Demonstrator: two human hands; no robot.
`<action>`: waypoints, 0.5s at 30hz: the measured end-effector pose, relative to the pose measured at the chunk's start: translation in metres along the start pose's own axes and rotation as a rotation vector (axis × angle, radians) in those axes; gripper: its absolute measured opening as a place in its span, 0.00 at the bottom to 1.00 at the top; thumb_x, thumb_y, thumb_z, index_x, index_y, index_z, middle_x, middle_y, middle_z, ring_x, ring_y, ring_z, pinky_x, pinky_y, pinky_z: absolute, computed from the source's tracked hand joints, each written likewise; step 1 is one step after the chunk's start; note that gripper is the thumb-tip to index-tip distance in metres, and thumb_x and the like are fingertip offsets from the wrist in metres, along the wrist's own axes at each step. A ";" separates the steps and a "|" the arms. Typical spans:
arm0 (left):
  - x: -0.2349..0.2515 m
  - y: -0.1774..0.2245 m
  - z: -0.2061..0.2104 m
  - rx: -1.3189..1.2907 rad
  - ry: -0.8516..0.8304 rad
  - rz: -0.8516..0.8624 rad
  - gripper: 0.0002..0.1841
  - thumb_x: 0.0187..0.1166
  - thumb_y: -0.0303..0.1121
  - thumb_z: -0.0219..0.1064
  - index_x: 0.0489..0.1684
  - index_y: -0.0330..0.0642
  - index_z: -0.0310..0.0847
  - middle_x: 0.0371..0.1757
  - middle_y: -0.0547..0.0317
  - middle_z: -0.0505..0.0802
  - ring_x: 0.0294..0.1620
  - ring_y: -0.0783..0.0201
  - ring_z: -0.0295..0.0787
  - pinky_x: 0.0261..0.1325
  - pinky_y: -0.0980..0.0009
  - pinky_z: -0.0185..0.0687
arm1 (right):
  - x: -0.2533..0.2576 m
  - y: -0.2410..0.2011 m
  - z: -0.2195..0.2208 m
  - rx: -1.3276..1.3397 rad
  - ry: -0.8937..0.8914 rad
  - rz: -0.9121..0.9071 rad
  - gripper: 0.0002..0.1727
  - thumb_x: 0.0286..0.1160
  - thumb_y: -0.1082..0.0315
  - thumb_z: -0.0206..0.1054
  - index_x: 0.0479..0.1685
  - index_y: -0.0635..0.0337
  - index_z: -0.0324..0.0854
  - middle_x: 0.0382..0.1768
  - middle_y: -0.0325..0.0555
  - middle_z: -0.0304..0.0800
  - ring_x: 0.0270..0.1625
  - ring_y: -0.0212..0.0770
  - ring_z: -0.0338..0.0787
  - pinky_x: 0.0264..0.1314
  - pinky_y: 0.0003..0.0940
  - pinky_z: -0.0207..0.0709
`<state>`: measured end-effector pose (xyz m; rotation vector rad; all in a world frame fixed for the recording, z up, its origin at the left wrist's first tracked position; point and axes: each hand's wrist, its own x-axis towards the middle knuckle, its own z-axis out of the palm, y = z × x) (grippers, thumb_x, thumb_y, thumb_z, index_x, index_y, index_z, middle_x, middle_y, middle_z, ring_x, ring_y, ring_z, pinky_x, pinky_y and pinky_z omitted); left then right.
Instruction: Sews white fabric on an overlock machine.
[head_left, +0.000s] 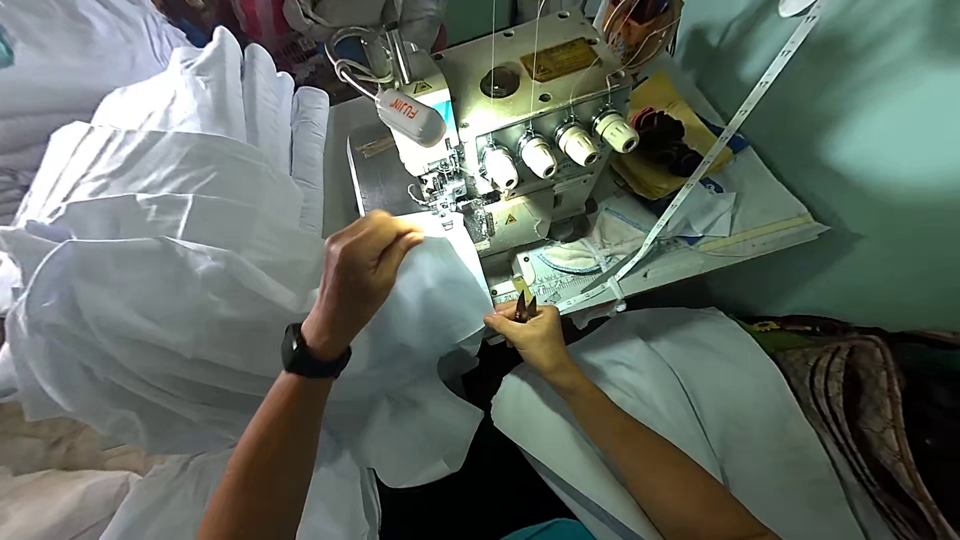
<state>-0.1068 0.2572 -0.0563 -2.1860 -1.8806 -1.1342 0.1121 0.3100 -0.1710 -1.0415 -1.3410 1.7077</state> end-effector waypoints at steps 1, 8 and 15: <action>0.010 -0.008 0.008 0.005 0.011 0.037 0.10 0.83 0.24 0.63 0.38 0.25 0.88 0.36 0.42 0.92 0.40 0.62 0.89 0.52 0.75 0.80 | 0.000 0.001 0.001 0.013 0.020 0.004 0.10 0.59 0.82 0.76 0.19 0.59 0.86 0.20 0.30 0.88 0.17 0.18 0.78 0.21 0.15 0.73; 0.014 -0.045 0.024 -0.238 -0.099 -0.135 0.10 0.81 0.28 0.65 0.38 0.30 0.90 0.38 0.54 0.91 0.41 0.77 0.84 0.52 0.82 0.77 | -0.012 -0.002 -0.003 0.017 0.001 0.022 0.13 0.54 0.82 0.74 0.14 0.55 0.81 0.22 0.31 0.88 0.17 0.19 0.77 0.20 0.16 0.72; 0.002 -0.028 0.014 -0.153 -0.133 -0.258 0.06 0.76 0.29 0.71 0.36 0.35 0.93 0.34 0.56 0.91 0.37 0.72 0.85 0.46 0.75 0.78 | -0.026 -0.002 -0.008 0.013 -0.088 0.047 0.11 0.50 0.82 0.75 0.17 0.55 0.81 0.19 0.29 0.84 0.16 0.20 0.75 0.19 0.16 0.70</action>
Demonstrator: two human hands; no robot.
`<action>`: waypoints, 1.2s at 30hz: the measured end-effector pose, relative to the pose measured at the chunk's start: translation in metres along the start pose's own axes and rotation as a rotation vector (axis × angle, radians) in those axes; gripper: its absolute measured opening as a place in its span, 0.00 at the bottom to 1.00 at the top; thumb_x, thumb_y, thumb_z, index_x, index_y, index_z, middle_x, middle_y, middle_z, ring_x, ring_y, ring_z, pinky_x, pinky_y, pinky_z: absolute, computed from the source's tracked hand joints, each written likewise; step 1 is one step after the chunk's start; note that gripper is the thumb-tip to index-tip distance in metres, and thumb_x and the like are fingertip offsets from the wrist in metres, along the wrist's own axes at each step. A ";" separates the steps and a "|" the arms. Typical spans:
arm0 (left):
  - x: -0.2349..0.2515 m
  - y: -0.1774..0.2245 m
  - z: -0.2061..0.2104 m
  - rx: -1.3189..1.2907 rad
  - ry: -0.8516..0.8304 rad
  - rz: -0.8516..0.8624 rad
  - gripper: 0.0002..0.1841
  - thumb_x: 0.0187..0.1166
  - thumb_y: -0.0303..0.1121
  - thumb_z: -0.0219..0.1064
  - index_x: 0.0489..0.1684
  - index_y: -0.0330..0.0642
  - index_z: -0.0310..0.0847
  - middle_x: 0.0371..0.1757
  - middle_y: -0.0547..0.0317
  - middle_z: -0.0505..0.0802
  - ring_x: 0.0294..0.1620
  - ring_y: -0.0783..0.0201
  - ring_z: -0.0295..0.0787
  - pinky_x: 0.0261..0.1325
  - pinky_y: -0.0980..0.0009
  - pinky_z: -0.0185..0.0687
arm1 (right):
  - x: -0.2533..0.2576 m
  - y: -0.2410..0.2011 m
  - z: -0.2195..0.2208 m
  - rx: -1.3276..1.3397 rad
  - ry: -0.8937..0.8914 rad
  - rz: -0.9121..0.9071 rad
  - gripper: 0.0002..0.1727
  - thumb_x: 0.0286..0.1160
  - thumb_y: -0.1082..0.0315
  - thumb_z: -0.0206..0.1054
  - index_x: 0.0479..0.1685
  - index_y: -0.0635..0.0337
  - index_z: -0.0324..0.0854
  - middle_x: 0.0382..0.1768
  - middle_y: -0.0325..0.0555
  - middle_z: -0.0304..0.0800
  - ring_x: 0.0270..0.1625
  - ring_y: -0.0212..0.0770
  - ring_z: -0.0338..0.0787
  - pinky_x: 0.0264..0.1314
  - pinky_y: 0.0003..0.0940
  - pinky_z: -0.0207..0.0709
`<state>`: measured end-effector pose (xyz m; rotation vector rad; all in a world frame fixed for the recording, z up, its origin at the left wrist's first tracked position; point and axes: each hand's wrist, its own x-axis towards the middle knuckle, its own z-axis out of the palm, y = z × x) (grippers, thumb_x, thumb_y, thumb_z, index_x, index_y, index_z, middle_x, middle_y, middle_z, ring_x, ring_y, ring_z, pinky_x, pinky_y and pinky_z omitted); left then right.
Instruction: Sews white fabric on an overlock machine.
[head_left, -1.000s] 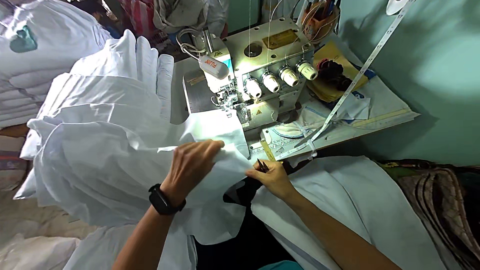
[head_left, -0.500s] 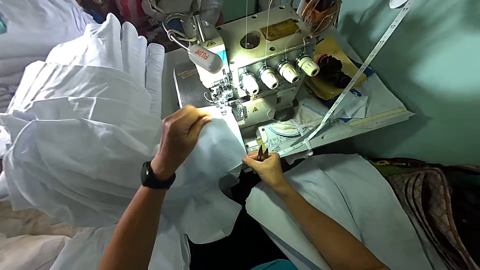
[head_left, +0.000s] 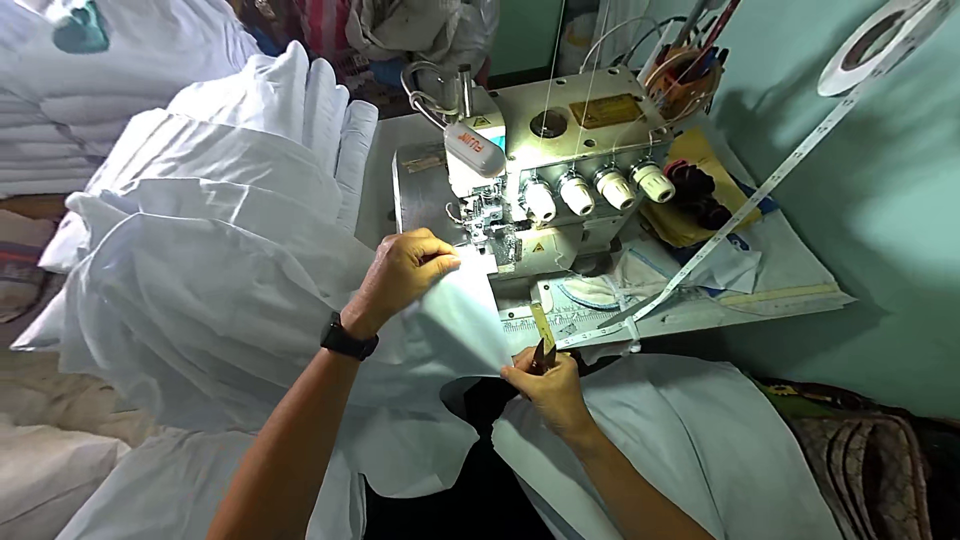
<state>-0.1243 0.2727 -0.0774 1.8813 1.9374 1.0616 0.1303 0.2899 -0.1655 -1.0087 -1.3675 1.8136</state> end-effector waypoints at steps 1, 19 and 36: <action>-0.001 0.003 0.001 0.009 0.015 -0.026 0.06 0.74 0.29 0.73 0.35 0.36 0.93 0.33 0.57 0.91 0.35 0.71 0.85 0.44 0.74 0.78 | -0.002 -0.004 0.000 -0.012 -0.026 0.043 0.10 0.51 0.82 0.75 0.25 0.58 0.83 0.19 0.29 0.84 0.17 0.20 0.76 0.20 0.16 0.71; -0.021 0.029 0.045 0.342 0.098 -0.010 0.18 0.85 0.28 0.52 0.62 0.31 0.86 0.73 0.43 0.88 0.78 0.42 0.81 0.80 0.43 0.70 | -0.009 -0.020 0.008 -0.128 -0.110 -0.286 0.07 0.58 0.78 0.73 0.33 0.62 0.82 0.24 0.28 0.86 0.25 0.16 0.82 0.30 0.12 0.78; 0.087 -0.045 -0.001 0.133 0.079 -0.188 0.26 0.77 0.36 0.71 0.70 0.28 0.77 0.67 0.37 0.89 0.73 0.41 0.81 0.81 0.40 0.63 | 0.090 -0.039 0.047 -0.576 0.196 -0.841 0.09 0.65 0.71 0.70 0.34 0.67 0.94 0.22 0.44 0.92 0.22 0.25 0.85 0.27 0.20 0.76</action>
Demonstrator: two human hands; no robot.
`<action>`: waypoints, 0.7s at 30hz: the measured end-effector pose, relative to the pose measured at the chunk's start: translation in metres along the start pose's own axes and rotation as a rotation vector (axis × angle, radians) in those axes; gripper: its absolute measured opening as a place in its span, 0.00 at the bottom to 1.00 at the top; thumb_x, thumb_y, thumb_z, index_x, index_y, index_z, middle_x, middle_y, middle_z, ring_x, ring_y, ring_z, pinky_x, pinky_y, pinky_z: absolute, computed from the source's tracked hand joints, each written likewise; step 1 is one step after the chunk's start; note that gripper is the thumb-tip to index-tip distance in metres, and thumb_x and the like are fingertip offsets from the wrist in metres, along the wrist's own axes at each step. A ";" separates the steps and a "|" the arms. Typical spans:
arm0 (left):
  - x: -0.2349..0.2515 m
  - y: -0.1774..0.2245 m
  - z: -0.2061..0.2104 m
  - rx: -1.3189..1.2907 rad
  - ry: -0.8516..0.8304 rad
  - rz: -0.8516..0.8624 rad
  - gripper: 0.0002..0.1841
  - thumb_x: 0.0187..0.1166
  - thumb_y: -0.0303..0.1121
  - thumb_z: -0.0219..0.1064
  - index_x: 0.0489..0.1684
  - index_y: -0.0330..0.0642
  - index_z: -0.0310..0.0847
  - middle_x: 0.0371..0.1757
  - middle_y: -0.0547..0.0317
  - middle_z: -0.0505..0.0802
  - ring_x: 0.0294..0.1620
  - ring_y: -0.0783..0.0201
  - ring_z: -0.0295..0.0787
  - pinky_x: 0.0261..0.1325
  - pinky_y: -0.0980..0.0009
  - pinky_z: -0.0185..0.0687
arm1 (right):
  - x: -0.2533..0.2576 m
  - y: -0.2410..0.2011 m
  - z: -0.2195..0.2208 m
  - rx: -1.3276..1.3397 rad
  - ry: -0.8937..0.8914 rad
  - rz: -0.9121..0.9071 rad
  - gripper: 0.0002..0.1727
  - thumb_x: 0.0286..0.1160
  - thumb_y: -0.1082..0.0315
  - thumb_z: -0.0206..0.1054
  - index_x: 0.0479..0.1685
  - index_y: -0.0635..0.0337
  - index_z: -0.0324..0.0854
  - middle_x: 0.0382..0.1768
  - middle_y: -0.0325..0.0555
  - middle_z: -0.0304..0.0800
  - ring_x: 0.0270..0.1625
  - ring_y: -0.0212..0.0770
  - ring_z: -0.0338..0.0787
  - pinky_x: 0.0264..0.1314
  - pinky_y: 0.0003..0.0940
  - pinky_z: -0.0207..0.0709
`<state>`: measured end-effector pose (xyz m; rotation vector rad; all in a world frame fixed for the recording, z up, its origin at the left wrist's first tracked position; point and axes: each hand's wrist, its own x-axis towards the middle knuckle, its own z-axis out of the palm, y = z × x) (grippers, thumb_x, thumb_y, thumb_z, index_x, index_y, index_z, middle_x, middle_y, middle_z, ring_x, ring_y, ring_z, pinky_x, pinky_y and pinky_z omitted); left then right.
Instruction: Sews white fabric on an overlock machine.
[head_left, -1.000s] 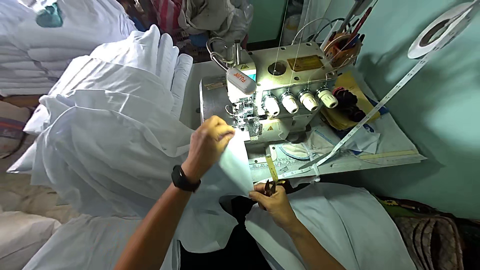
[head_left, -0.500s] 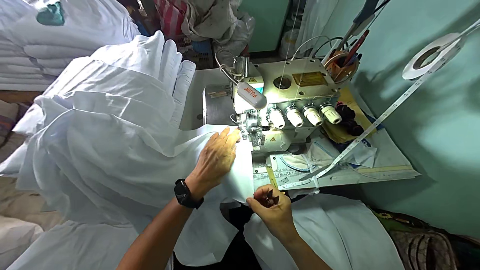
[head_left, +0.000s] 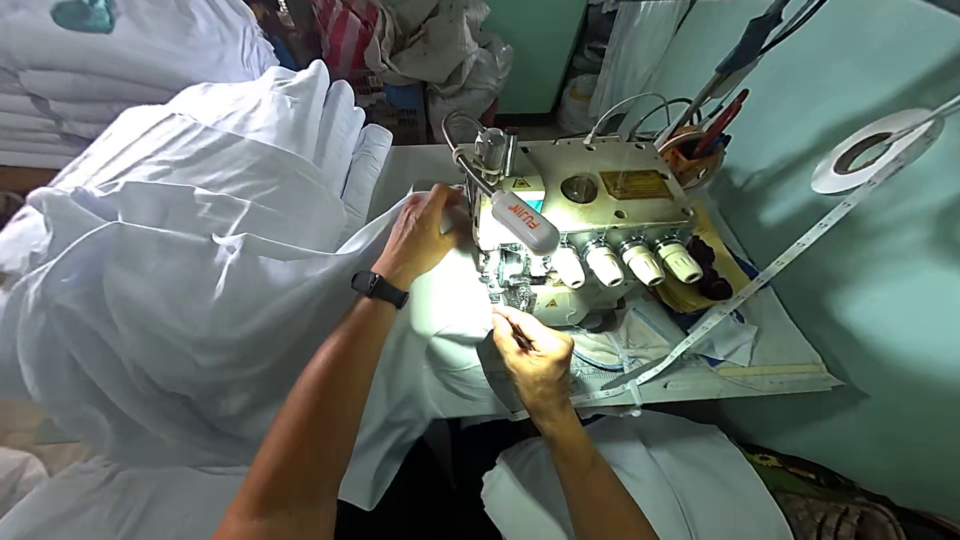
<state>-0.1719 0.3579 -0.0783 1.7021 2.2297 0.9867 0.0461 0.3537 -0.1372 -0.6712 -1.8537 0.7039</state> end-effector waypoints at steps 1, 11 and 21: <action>0.006 -0.006 0.000 0.025 0.005 -0.029 0.29 0.78 0.39 0.71 0.73 0.29 0.75 0.70 0.36 0.86 0.77 0.40 0.78 0.85 0.34 0.53 | 0.000 0.001 0.003 -0.087 0.034 -0.048 0.10 0.66 0.70 0.69 0.33 0.66 0.95 0.21 0.46 0.92 0.20 0.29 0.85 0.25 0.24 0.75; -0.006 -0.006 -0.031 -0.338 0.251 -0.310 0.38 0.75 0.26 0.72 0.86 0.30 0.57 0.68 0.36 0.88 0.68 0.50 0.88 0.72 0.54 0.81 | -0.040 0.009 -0.018 0.096 -0.191 -0.133 0.11 0.75 0.72 0.66 0.38 0.71 0.92 0.25 0.50 0.93 0.24 0.29 0.87 0.33 0.20 0.81; -0.223 0.033 -0.040 0.068 0.252 0.402 0.10 0.84 0.26 0.63 0.40 0.32 0.91 0.40 0.47 0.93 0.47 0.63 0.90 0.56 0.76 0.83 | -0.060 -0.001 -0.026 0.101 -0.338 -0.109 0.33 0.82 0.42 0.60 0.39 0.71 0.87 0.17 0.42 0.79 0.18 0.29 0.73 0.23 0.24 0.68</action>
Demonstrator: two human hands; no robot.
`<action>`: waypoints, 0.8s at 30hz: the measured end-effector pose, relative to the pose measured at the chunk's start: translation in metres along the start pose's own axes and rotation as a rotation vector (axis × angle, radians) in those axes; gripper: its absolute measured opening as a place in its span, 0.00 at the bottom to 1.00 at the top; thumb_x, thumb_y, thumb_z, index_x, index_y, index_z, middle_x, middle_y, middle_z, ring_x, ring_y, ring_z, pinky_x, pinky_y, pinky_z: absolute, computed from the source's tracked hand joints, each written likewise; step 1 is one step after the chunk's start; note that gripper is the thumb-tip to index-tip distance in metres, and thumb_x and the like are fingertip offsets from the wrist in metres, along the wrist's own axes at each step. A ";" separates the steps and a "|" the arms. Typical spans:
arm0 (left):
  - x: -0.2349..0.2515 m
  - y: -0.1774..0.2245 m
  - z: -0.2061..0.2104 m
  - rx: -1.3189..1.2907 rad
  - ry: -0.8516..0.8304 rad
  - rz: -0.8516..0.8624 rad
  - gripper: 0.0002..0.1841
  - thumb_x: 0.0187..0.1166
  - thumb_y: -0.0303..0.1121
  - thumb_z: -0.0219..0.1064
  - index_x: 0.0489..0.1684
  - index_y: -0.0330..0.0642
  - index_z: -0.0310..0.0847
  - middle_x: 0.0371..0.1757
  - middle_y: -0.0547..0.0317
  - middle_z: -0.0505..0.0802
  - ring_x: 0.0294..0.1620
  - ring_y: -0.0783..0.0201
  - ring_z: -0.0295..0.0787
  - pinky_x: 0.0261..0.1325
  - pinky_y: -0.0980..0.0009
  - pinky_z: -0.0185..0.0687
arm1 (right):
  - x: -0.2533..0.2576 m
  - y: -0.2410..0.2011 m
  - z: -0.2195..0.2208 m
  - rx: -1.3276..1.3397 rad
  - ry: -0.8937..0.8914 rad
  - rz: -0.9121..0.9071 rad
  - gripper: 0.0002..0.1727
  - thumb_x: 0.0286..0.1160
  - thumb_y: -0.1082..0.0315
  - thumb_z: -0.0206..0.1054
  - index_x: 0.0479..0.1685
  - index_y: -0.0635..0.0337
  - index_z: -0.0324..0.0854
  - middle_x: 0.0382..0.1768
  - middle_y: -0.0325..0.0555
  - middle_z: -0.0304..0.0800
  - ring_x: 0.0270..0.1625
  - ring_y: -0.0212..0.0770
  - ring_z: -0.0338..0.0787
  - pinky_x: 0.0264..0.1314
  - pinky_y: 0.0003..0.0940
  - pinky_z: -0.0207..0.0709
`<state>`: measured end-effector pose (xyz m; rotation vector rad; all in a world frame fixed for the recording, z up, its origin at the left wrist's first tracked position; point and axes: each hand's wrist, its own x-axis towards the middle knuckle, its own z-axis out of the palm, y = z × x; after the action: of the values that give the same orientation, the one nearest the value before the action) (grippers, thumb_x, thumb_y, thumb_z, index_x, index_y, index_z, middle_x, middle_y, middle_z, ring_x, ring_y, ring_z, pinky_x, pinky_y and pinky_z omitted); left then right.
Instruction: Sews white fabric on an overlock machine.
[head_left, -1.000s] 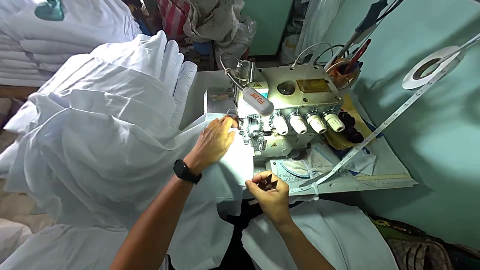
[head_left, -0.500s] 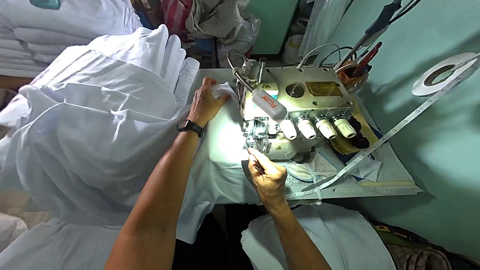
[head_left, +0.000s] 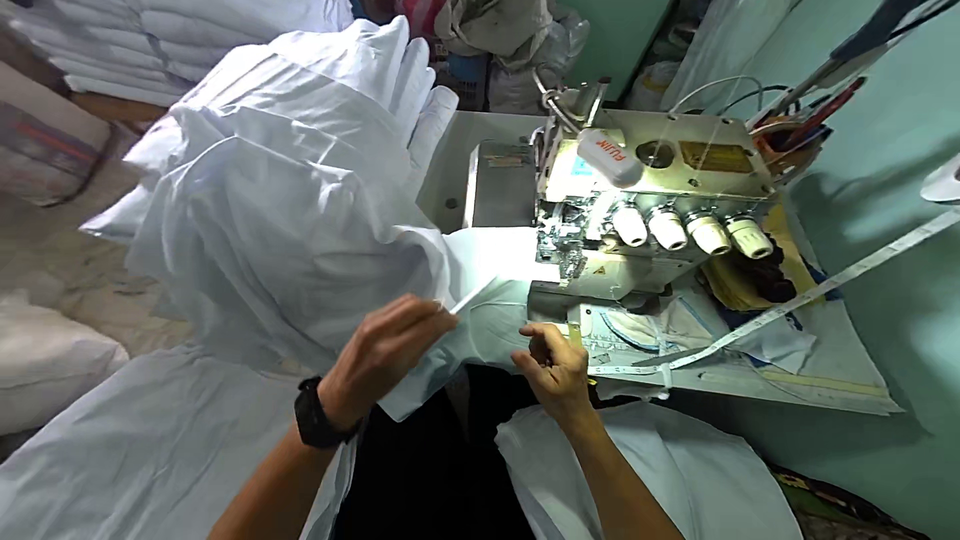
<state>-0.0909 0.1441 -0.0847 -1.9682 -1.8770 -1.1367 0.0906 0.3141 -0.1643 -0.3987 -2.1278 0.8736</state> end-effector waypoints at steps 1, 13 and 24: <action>-0.012 0.007 0.001 0.019 0.024 -0.010 0.10 0.85 0.25 0.62 0.42 0.31 0.91 0.40 0.46 0.92 0.46 0.62 0.89 0.55 0.76 0.82 | 0.005 -0.012 0.000 -0.039 -0.024 -0.041 0.40 0.84 0.34 0.52 0.41 0.70 0.86 0.17 0.43 0.78 0.18 0.32 0.74 0.22 0.27 0.69; -0.042 0.074 0.020 0.058 0.011 -0.355 0.07 0.78 0.27 0.68 0.37 0.34 0.92 0.43 0.44 0.95 0.48 0.59 0.93 0.56 0.75 0.86 | 0.022 -0.055 0.024 -0.011 0.026 -0.302 0.13 0.81 0.67 0.66 0.34 0.69 0.89 0.29 0.51 0.91 0.32 0.36 0.90 0.38 0.23 0.82; 0.034 0.044 0.100 0.231 -0.050 -0.452 0.24 0.87 0.43 0.58 0.73 0.37 0.80 0.81 0.35 0.78 0.87 0.34 0.66 0.81 0.24 0.48 | 0.018 0.006 -0.018 0.113 -0.263 0.539 0.08 0.63 0.72 0.72 0.38 0.67 0.89 0.27 0.41 0.88 0.29 0.29 0.83 0.36 0.30 0.78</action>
<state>-0.0151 0.2238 -0.1160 -1.5061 -2.4341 -0.9164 0.0929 0.3360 -0.1508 -0.8623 -2.2270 1.4094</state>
